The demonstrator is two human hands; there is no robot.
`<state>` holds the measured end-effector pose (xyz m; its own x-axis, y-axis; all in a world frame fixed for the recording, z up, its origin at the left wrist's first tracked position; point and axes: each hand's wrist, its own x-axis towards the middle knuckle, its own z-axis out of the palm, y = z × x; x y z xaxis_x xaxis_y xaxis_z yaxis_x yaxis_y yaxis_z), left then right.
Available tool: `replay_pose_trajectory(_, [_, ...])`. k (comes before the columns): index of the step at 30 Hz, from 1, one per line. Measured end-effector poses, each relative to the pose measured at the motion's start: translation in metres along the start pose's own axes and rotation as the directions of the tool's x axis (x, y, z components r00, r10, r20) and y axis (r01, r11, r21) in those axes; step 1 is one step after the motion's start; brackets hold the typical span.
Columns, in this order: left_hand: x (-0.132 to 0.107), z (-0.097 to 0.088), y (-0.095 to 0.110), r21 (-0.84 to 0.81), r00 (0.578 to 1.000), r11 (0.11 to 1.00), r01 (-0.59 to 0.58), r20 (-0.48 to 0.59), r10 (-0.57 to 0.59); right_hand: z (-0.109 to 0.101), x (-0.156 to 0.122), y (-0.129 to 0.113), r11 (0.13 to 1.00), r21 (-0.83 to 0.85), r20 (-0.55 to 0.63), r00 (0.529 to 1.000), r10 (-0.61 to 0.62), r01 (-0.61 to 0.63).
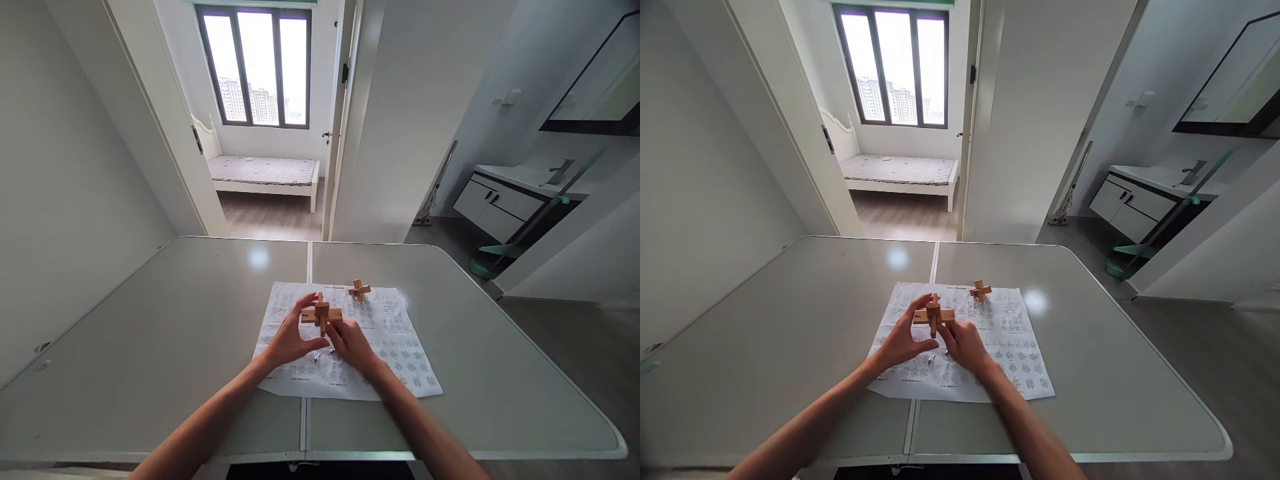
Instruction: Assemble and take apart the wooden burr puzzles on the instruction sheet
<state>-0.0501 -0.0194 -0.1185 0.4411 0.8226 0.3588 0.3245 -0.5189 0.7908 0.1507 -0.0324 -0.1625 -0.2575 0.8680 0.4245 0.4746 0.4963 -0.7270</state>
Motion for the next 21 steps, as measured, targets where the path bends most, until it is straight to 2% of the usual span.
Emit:
replay_pose_trajectory(4, [0.001,0.000,0.005,-0.077,1.000,0.997,-0.007,0.013,0.008,0.000,-0.001,-0.003,1.000,-0.027,0.053,0.998,-0.015,0.016])
replay_pose_trajectory(8, [0.002,-0.001,0.007,-0.074,0.998,0.997,-0.036,-0.050,0.032,-0.003,0.002,-0.008,0.986,0.142,0.053,0.995,0.083,-0.090])
replay_pose_trajectory(10, [0.003,-0.003,0.008,-0.075,0.996,0.997,-0.035,-0.080,0.029,-0.006,0.004,-0.011,0.941,0.301,0.047,0.988,0.144,-0.152])
replay_pose_trajectory(13, [0.003,-0.004,0.007,-0.072,0.995,0.997,-0.035,-0.093,0.028,-0.012,0.009,-0.015,0.805,0.545,0.074,0.970,0.231,-0.233])
replay_pose_trajectory(16, [0.003,-0.004,0.005,-0.059,0.996,0.998,-0.036,-0.086,0.031,-0.018,0.011,-0.018,0.688,0.662,0.153,0.952,0.267,-0.299])
replay_pose_trajectory(18, [0.002,-0.004,0.005,-0.047,0.997,0.998,-0.030,-0.072,0.027,-0.020,0.011,-0.019,0.673,0.668,0.192,0.947,0.257,-0.318])
replay_pose_trajectory(21, [0.002,-0.003,0.005,-0.033,0.999,0.999,-0.026,-0.043,0.025,-0.021,0.009,-0.021,0.700,0.645,0.193,0.952,0.237,-0.305])
